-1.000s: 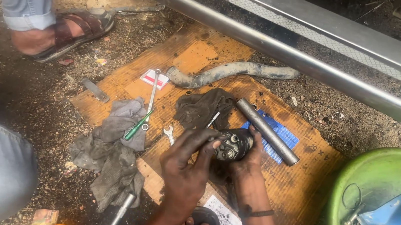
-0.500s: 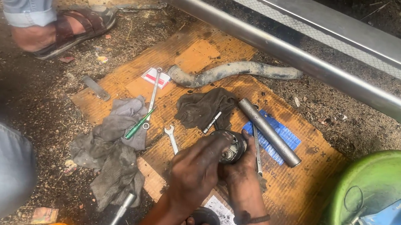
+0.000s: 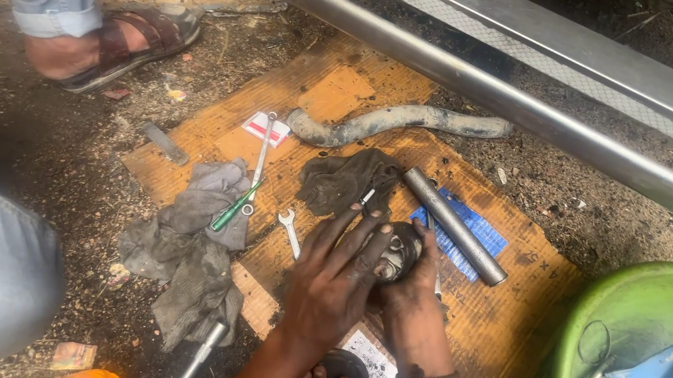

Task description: Disassembling and repairing a vehicle starter motor.

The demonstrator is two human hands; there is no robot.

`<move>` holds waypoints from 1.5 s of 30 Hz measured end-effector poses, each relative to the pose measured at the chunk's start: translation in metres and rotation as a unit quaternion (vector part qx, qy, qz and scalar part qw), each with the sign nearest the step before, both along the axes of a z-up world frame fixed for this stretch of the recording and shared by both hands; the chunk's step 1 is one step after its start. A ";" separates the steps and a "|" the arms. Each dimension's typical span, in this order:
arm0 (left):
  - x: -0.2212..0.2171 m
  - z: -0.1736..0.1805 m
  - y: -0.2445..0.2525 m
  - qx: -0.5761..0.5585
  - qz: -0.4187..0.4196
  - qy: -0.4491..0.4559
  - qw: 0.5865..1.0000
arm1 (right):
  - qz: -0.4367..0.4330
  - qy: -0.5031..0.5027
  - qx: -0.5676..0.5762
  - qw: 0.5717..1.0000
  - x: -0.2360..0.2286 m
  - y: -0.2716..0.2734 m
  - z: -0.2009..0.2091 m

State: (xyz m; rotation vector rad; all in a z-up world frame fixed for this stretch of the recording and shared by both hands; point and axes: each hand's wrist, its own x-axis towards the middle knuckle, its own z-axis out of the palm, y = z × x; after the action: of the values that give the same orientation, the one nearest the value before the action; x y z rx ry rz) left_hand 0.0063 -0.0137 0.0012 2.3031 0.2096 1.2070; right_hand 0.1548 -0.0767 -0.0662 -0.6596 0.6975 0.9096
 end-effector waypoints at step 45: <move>-0.020 0.223 0.109 -0.691 -0.050 0.023 0.721 | 0.455 -0.455 -0.034 0.765 -0.019 0.082 0.316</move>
State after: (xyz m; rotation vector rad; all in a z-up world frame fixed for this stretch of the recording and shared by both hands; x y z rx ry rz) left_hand -0.0139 0.0951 0.2240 0.9572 0.7042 0.5057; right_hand 0.1354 0.0051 0.2500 -1.4225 -0.5607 1.2598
